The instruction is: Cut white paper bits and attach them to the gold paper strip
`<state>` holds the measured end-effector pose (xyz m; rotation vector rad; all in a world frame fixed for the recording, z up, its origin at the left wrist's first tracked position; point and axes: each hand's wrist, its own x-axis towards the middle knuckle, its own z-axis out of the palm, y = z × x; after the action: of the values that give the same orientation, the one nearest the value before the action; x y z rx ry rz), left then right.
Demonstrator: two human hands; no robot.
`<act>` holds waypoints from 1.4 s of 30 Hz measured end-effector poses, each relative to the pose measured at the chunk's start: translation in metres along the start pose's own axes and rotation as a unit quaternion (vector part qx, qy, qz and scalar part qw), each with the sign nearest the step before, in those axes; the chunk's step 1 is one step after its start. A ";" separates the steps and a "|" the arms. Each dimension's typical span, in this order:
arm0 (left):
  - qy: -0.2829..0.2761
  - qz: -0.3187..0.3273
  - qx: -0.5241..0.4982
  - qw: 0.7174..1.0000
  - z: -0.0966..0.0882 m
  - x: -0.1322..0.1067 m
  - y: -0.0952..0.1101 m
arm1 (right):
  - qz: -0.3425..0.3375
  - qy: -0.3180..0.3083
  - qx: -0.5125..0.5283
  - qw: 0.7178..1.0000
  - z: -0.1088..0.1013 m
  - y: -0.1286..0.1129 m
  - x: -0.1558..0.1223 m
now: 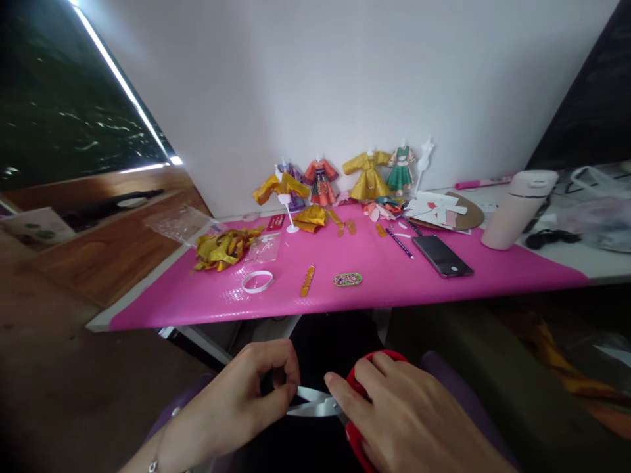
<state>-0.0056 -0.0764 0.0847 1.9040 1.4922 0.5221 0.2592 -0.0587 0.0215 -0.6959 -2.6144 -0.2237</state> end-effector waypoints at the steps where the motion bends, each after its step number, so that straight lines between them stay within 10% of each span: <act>1: 0.000 0.000 -0.003 1.000 0.000 0.000 0.000 | 0.003 0.009 0.007 1.000 -0.001 -0.001 0.002; 42: 0.002 0.017 0.019 1.000 -0.002 -0.004 -0.002 | 0.002 0.012 -0.045 0.999 0.001 -0.013 0.009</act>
<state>-0.0094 -0.0792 0.0843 1.9630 1.4838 0.5166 0.2447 -0.0659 0.0244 -0.7250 -2.5919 -0.3483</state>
